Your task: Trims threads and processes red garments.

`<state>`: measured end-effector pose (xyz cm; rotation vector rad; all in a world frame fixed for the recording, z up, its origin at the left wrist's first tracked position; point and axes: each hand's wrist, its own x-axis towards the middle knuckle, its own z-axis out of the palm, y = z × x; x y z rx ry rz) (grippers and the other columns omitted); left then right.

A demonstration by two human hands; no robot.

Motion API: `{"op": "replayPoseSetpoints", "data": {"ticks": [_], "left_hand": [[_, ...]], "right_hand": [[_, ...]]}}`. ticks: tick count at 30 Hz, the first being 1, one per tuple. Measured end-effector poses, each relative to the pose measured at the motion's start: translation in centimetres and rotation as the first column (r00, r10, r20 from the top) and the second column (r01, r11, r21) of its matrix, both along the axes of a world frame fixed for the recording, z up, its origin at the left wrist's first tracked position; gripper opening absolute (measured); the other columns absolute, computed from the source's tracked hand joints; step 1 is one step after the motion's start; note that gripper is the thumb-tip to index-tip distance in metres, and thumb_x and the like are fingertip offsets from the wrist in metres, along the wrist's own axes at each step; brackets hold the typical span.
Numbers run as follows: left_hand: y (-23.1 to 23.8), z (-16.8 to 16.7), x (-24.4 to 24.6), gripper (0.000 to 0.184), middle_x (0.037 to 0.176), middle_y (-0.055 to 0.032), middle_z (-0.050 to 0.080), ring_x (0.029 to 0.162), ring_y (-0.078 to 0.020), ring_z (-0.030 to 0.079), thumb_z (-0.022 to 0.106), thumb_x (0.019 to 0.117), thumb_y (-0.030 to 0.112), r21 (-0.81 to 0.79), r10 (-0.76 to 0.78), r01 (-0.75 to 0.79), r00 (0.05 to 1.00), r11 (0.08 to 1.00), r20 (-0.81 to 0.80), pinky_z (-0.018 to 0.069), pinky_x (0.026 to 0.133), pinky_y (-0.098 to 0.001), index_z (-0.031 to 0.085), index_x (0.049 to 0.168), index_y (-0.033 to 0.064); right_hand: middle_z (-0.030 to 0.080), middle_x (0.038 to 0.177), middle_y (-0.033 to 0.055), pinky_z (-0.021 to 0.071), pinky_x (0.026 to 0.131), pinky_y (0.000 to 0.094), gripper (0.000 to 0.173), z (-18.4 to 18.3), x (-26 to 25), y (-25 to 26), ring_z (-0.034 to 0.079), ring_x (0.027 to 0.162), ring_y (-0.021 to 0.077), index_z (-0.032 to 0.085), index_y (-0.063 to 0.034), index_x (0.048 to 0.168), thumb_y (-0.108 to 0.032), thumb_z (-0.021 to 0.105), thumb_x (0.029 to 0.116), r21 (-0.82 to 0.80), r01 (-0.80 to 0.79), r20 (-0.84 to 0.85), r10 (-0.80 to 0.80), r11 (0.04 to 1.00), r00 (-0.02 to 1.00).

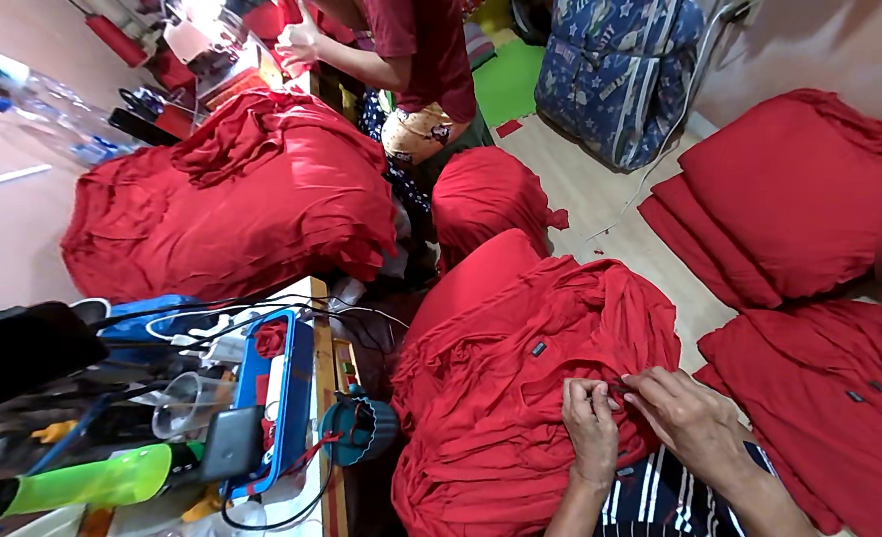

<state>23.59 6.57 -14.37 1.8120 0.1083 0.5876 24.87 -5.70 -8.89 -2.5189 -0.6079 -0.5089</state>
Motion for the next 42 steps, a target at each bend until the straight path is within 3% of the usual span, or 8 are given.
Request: {"op": "replayPoseSetpoints", "data": {"ticks": [11,14,17,23,31,35,39,42], "left_hand": [[-0.2,-0.1,-0.1,0.013,0.079,-0.0087,0.062,0.063,-0.0031,0.06,0.057,0.0933,0.002,-0.018,0.05,-0.05,0.999,0.999,-0.005,0.0529,0.064,-0.0138,0.064,0.089,-0.0076],[-0.2,-0.1,-0.1,0.013,0.08,-0.0103,0.062,0.067,-0.0055,0.061,0.057,0.093,0.002,0.01,0.033,-0.033,0.999,0.999,0.006,0.053,0.067,-0.0152,0.064,0.088,-0.008],[-0.2,-0.2,-0.2,0.013,0.082,-0.0123,0.063,0.072,-0.0082,0.063,0.058,0.0917,0.001,0.042,0.014,-0.015,1.0,0.999,0.02,0.0538,0.071,-0.0169,0.065,0.087,-0.0083],[-0.3,-0.2,-0.3,0.013,0.082,-0.0123,0.063,0.07,-0.0081,0.062,0.058,0.0916,0.001,0.053,-0.014,0.012,0.999,0.999,0.038,0.0536,0.07,-0.0163,0.064,0.086,-0.0082],[-0.1,-0.4,-0.7,0.02,0.084,-0.0166,0.064,0.079,-0.0176,0.065,0.053,0.0952,0.004,0.143,-0.116,0.106,0.991,0.984,0.061,0.0545,0.076,-0.0242,0.064,0.084,-0.0084],[0.8,1.3,-0.7,0.032,0.079,-0.0084,0.066,0.075,-0.011,0.064,0.037,0.1039,0.011,-0.073,-0.117,0.107,0.981,0.992,-0.154,0.0537,0.075,-0.0252,0.061,0.09,-0.0054],[1.7,3.8,0.5,0.031,0.089,-0.0112,0.067,0.069,-0.0089,0.065,0.044,0.1079,0.014,-0.308,-0.213,0.075,0.871,0.948,-0.443,0.056,0.069,-0.026,0.053,0.123,-0.0111],[1.6,4.1,2.2,0.029,0.085,-0.0092,0.066,0.062,-0.0081,0.061,0.052,0.1064,0.019,-0.359,-0.243,0.047,0.816,0.932,-0.525,0.0531,0.063,-0.026,0.058,0.115,-0.0084]], "right_hand": [[0.071,0.088,0.0151,0.0513,0.052,0.0438,0.019,-0.4,-0.2,1.3,0.068,0.068,0.0345,0.075,-0.0031,0.099,-0.012,0.059,0.0953,-0.048,0.052,0.072,-0.048,0.997,0.996],[0.074,0.099,0.0219,0.0558,0.066,0.0536,0.02,1.4,-0.7,1.8,0.072,0.083,0.0432,0.076,0.0007,0.108,-0.008,0.061,0.0987,-0.042,0.049,-0.115,-0.053,0.998,0.992],[0.072,0.086,0.014,0.0512,0.052,0.0423,0.02,-1.2,-0.3,1.7,0.068,0.066,0.0329,0.076,-0.0035,0.097,-0.011,0.058,0.0956,-0.04,0.047,0.086,-0.043,0.998,0.995],[0.072,0.086,0.0155,0.0542,0.054,0.0454,0.023,-1.7,-0.1,1.0,0.07,0.069,0.0337,0.075,-0.0022,0.095,-0.014,0.055,0.0978,0.055,0.071,0.011,-0.072,0.996,0.997],[0.069,0.108,0.0243,0.051,0.069,0.0608,0.058,0.6,1.3,0.8,0.068,0.085,0.0403,0.063,0.0042,0.13,-0.039,0.067,0.0908,0.259,0.211,-0.4,-0.094,0.943,0.912],[0.072,0.093,0.0205,0.0528,0.074,0.0566,0.017,-0.8,2.2,1.4,0.07,0.083,0.0349,0.073,0.004,0.102,-0.008,0.065,0.0932,0.337,0.273,-0.472,-0.089,0.901,0.877],[0.07,0.083,0.0134,0.0505,0.068,0.0399,0.019,-0.6,2.3,1.1,0.063,0.071,0.0187,0.073,0.0026,0.099,-0.013,0.065,0.0937,0.425,0.284,-0.491,-0.044,0.859,0.87],[0.07,0.083,0.0148,0.0511,0.069,0.0444,0.018,-0.3,2.3,0.9,0.064,0.072,0.0229,0.073,0.0031,0.099,-0.012,0.065,0.0931,0.41,0.261,-0.489,-0.032,0.874,0.872]]}}
